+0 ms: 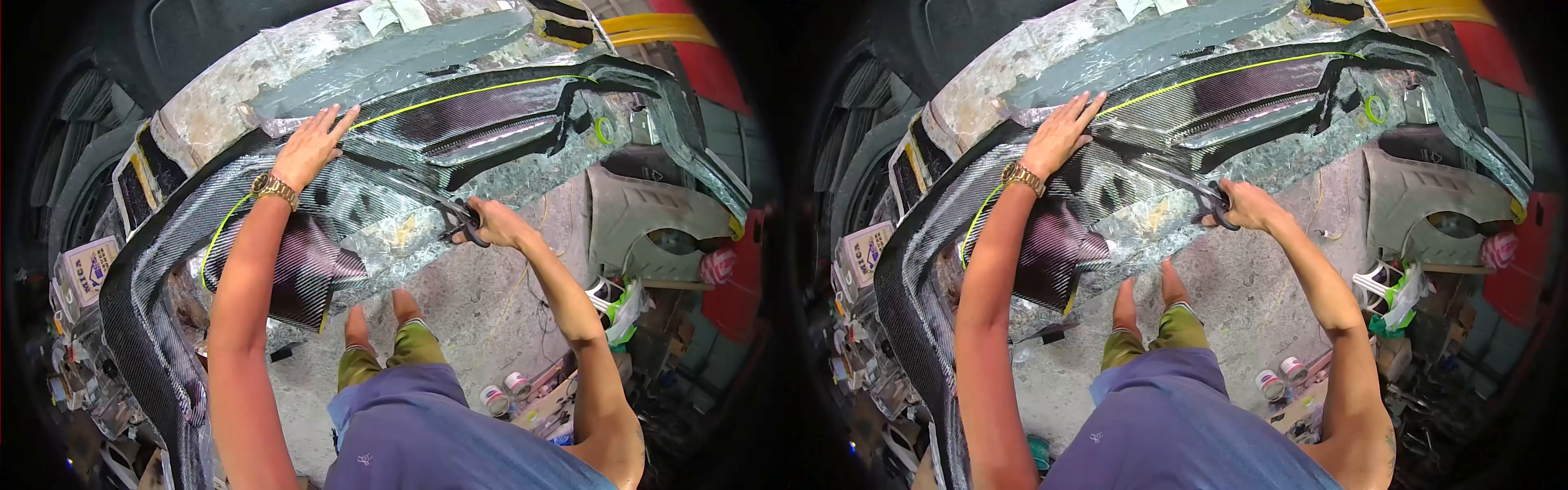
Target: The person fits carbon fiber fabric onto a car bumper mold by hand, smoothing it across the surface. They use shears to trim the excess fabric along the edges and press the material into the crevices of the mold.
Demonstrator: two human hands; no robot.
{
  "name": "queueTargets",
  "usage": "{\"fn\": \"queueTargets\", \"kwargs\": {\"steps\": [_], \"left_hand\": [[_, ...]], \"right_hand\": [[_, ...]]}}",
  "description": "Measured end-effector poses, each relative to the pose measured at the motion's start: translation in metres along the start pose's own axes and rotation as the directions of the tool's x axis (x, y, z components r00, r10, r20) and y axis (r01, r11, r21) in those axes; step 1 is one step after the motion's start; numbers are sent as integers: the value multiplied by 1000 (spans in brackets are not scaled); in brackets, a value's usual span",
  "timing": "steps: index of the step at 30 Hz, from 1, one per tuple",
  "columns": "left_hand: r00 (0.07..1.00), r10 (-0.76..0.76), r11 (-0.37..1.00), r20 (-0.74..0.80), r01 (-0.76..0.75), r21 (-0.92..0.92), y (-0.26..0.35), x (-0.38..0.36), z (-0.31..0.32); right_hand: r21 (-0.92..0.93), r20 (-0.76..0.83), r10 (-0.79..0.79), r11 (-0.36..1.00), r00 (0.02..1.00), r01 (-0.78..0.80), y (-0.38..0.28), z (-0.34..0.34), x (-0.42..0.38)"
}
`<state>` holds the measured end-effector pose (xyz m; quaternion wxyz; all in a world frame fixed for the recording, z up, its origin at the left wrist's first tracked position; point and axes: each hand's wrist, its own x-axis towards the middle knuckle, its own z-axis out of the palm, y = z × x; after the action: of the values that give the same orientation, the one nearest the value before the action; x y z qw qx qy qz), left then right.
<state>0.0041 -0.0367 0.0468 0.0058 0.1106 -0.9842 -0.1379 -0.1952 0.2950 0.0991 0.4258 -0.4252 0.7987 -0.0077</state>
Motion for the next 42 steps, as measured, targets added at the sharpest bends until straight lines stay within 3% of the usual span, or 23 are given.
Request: {"fn": "queueTargets", "kwargs": {"steps": [17,32,42], "left_hand": [[1000,-16,1000,14,16,12,2,0,-1],[1000,-10,998,-10,10,66,2,0,2],[1000,-13,997,-20,15,72,3,-1,3]], "right_hand": [[-163,-98,-73,985,992,56,-9,-11,22],[111,-49,-233,965,971,237,5,-14,33],[155,17,-247,958,969,241,8,-19,36]]}}
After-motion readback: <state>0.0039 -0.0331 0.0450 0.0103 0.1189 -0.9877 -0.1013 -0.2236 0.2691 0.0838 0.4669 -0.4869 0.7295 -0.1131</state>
